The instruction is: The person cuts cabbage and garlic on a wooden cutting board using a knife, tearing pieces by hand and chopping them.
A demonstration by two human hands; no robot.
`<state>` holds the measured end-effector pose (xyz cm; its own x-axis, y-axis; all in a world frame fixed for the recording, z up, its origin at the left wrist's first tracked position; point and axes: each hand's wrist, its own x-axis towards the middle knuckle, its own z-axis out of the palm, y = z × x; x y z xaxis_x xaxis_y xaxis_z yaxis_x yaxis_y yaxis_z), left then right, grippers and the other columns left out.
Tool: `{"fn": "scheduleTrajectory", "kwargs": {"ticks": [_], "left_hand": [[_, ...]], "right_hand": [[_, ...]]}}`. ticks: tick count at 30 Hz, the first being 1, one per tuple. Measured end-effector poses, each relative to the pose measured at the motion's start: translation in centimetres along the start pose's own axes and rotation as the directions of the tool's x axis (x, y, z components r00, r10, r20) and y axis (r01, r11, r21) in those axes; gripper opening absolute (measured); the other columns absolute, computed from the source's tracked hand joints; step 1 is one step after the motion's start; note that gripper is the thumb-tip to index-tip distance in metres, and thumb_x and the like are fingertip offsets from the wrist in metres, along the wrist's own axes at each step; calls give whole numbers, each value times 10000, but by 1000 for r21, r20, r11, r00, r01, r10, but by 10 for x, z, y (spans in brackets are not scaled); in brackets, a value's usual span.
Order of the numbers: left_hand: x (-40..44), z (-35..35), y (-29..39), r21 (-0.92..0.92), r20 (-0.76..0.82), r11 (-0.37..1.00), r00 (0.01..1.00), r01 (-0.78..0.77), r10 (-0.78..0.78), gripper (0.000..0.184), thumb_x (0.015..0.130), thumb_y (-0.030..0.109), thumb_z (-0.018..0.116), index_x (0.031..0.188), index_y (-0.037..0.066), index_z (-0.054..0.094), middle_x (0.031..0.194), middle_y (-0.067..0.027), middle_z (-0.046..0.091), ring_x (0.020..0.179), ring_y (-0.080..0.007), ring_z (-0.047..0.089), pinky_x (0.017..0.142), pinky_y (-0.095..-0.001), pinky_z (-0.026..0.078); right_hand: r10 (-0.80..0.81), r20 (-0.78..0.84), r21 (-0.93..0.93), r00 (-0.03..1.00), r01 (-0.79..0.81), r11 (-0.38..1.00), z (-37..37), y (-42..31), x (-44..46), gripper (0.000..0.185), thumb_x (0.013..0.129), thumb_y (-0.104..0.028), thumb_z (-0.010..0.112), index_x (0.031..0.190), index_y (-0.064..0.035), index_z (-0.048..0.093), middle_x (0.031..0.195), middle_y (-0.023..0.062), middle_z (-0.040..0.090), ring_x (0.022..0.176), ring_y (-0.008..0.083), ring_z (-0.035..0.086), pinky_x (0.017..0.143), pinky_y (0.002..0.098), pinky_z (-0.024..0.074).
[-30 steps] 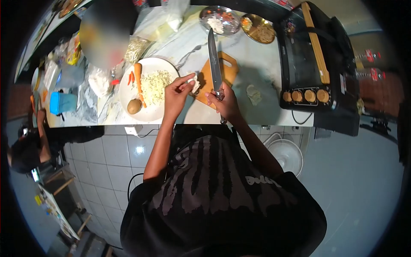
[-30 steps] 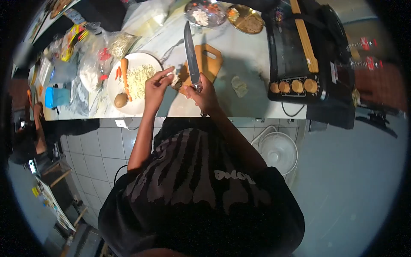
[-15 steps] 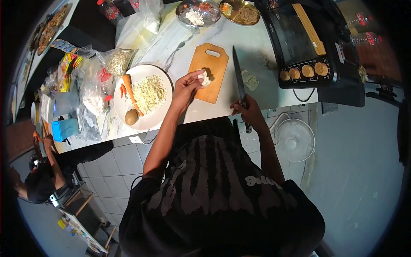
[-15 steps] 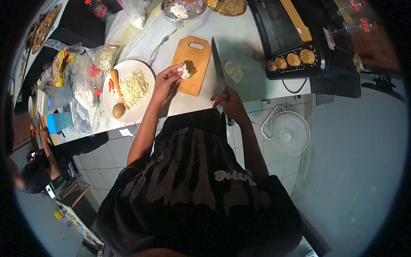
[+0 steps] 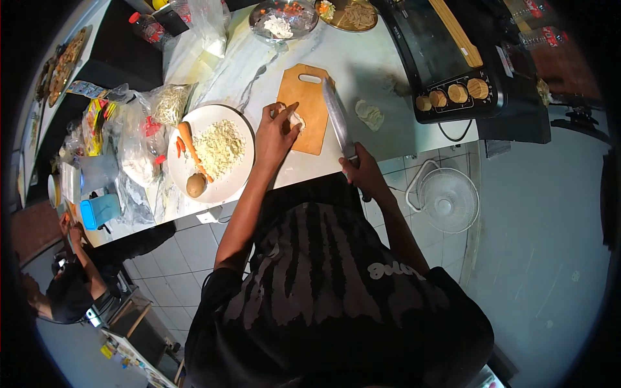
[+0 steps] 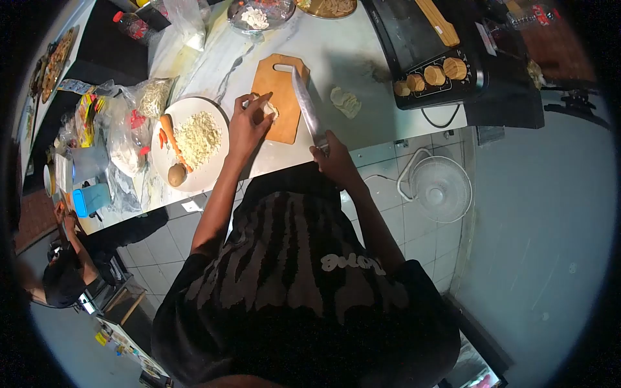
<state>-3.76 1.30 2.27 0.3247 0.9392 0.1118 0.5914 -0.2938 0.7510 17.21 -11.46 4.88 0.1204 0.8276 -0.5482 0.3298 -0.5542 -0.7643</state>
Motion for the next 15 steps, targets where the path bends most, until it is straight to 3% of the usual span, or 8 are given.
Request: {"fn": "scheduleTrajectory", "kwargs": {"ticks": [1,3,6,8,10,11,13,15], "left_hand": [[-1,-1,1,29,-60,998,996,-61,63,503,812,131,765,1299,187,654,1284,-143,557,1011,-306,626,860,-400,527],[-3,-1,3,107,-116,985,982,-136,148,449,816,124,759,1256,147,675,1268,-147,578,1022,-309,625,881,-405,518],[-5,3,-7,190,-150,943,941,-273,302,328,829,111,745,1154,74,713,1218,-147,628,1052,-312,626,919,-409,502],[-8,10,-17,190,-132,922,922,-338,365,263,838,104,736,1094,41,730,1184,-142,657,1072,-311,628,936,-409,496],[-11,14,-20,173,-124,929,929,-327,350,190,851,103,726,1020,21,744,1128,-125,690,1117,-314,625,955,-405,494],[-11,15,-23,173,-119,930,930,-325,347,190,851,103,726,1020,21,744,1128,-125,690,1117,-314,625,955,-405,494],[-10,16,-27,231,-90,901,914,-367,396,182,858,103,724,1024,32,744,1143,-89,681,1125,-283,625,970,-389,485],[-10,17,-28,208,-85,912,922,-354,377,207,842,105,730,1036,35,739,1143,-87,673,1137,-291,609,982,-394,479]], "right_hand": [[1,1,2,1000,-1,1000,6,4,-2,259,953,-148,616,1161,-25,523,919,122,686,793,193,704,585,310,507],[-300,-141,-253,943,259,932,18,12,-9,403,958,-152,585,1318,-2,483,1076,232,663,999,355,675,822,427,527],[-398,-109,-248,911,363,898,25,11,-18,526,941,-112,552,1437,-9,411,1003,276,597,999,449,600,871,478,482],[-500,-101,-272,860,459,845,29,14,-17,581,950,-95,509,1509,-53,356,1049,271,583,1029,435,608,877,481,490],[-312,-6,-290,950,298,910,27,-4,-26,580,962,-92,479,1527,-82,344,1138,274,566,1065,427,598,887,480,491],[-308,-4,-286,951,294,912,29,0,-24,580,962,-92,479,1527,-82,344,1138,274,566,1065,427,598,887,480,490],[-475,-27,-362,880,434,825,33,11,-21,604,972,-103,474,1553,-106,308,1212,285,541,1085,416,591,893,477,491],[-483,-85,-290,871,442,849,38,17,-19,564,974,-114,488,1521,-91,355,1189,281,560,1079,419,594,893,467,492]]}}
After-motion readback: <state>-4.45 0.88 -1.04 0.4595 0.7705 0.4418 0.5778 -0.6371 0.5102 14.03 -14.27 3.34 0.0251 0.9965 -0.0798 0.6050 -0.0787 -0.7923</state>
